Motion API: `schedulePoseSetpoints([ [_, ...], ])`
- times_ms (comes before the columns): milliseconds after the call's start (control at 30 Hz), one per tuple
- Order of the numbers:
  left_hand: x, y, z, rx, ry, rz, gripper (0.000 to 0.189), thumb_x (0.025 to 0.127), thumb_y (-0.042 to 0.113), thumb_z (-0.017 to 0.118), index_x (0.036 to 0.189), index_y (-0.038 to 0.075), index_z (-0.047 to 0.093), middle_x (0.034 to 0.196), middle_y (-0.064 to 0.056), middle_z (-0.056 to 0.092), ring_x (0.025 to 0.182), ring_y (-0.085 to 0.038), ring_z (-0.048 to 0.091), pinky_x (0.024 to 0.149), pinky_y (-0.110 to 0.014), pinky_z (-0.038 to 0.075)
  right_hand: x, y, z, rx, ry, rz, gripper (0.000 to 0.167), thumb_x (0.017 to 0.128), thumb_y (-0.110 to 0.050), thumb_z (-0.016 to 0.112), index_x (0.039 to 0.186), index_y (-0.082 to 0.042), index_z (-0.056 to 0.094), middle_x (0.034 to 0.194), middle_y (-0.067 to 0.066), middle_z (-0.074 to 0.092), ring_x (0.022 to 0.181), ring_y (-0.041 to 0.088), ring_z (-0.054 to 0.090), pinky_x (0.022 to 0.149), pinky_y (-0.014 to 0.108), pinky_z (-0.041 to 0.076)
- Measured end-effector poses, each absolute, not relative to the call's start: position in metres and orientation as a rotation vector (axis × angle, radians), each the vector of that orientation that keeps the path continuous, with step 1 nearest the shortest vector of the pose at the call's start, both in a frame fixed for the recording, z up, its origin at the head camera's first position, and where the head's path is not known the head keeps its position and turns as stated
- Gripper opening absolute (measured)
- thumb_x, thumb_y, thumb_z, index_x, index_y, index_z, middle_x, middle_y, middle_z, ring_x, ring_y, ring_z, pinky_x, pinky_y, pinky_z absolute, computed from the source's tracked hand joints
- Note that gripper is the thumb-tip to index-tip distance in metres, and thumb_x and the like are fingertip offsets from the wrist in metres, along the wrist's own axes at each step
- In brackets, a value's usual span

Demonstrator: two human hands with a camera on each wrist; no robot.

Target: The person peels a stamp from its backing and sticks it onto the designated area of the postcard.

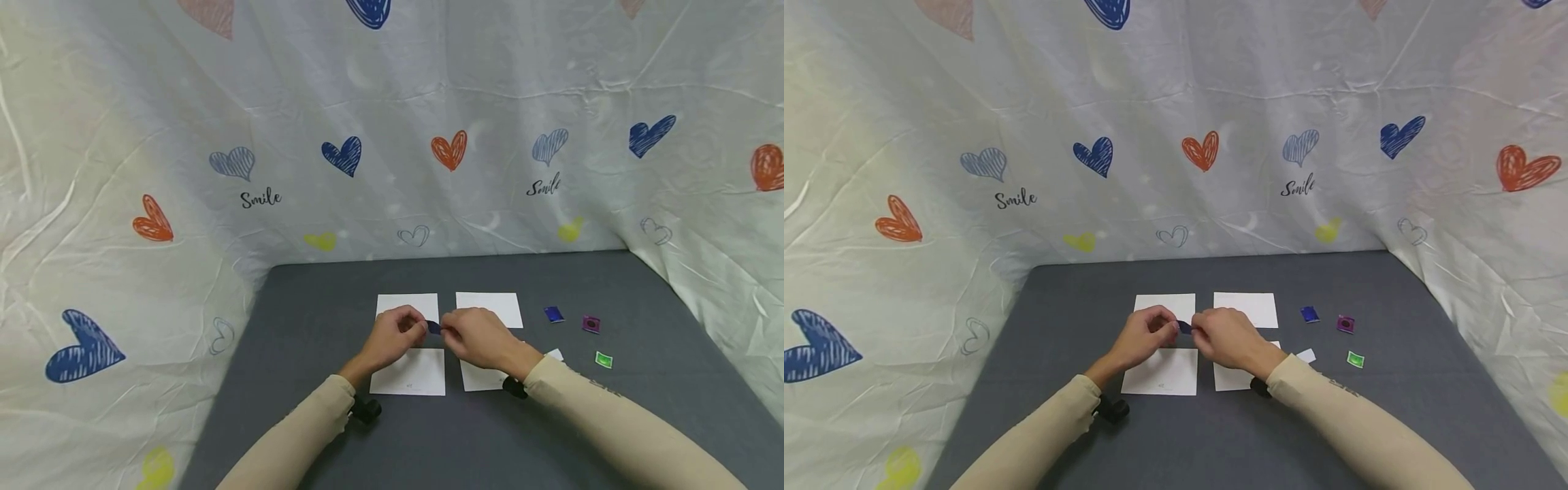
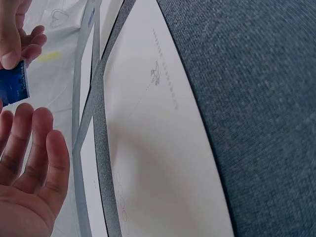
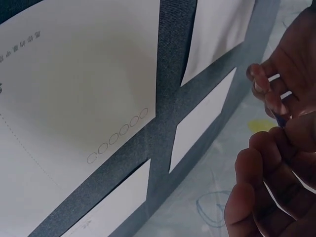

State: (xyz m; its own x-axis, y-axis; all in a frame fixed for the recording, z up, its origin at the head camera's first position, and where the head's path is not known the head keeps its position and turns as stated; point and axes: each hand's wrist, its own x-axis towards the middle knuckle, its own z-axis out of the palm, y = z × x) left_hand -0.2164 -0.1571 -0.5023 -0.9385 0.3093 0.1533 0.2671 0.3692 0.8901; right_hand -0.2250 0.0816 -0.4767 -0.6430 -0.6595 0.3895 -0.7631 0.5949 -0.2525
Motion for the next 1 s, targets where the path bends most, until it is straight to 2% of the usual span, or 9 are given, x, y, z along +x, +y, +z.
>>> schedulePoseSetpoints([
  [133, -0.216, -0.158, -0.500, 0.521, 2.572, 1.676, 0.006, 0.104, 0.010, 0.070, 0.102, 0.007, 0.075, 0.087, -0.010, 0.076, 0.075, -0.018, 0.071, 0.067, -0.026, 0.059, -0.227, 0.081, -0.478, 1.176, -2.598, 0.607, 0.023, 0.099, -0.015, 0.069, 0.078, -0.022, 0.061, 0.068, -0.012, 0.050, 0.060, 0.003, 0.043, 0.057, 0.022, 0.035],
  [400, -0.214, -0.160, -0.499, 0.514, 2.588, 1.633, 0.007, 0.104, 0.009, 0.069, 0.101, 0.008, 0.074, 0.085, -0.007, 0.074, 0.074, -0.014, 0.068, 0.066, -0.025, 0.056, -0.228, 0.080, -0.480, 1.195, -2.643, 0.665, 0.023, 0.101, -0.015, 0.069, 0.080, -0.022, 0.063, 0.068, -0.012, 0.052, 0.059, 0.002, 0.043, 0.058, 0.023, 0.037],
  [633, -0.214, -0.161, -0.498, 0.497, 2.584, 1.648, 0.007, 0.104, 0.009, 0.068, 0.103, 0.006, 0.074, 0.085, -0.008, 0.075, 0.075, -0.015, 0.069, 0.066, -0.025, 0.056, -0.232, 0.078, -0.479, 1.215, -2.685, 0.873, 0.022, 0.103, -0.014, 0.070, 0.082, -0.019, 0.067, 0.067, -0.012, 0.053, 0.058, 0.001, 0.044, 0.057, 0.022, 0.037],
  [833, -0.214, -0.160, -0.496, 0.473, 2.605, 1.619, 0.008, 0.104, 0.010, 0.068, 0.101, 0.008, 0.076, 0.085, -0.006, 0.075, 0.073, -0.014, 0.068, 0.065, -0.024, 0.055, -0.237, 0.079, -0.482, 1.135, -2.740, 0.923, 0.013, 0.104, -0.017, 0.071, 0.093, -0.013, 0.077, 0.072, -0.013, 0.061, 0.062, 0.001, 0.050, 0.060, 0.023, 0.043],
  [1000, -0.216, -0.160, -0.495, 0.460, 2.611, 1.620, 0.009, 0.103, 0.010, 0.068, 0.100, 0.008, 0.076, 0.084, -0.005, 0.074, 0.071, -0.013, 0.066, 0.064, -0.024, 0.054, -0.239, 0.078, -0.483, 1.085, -2.727, 0.925, 0.011, 0.103, -0.019, 0.071, 0.098, -0.015, 0.079, 0.075, -0.011, 0.065, 0.065, 0.002, 0.054, 0.062, 0.024, 0.047],
])
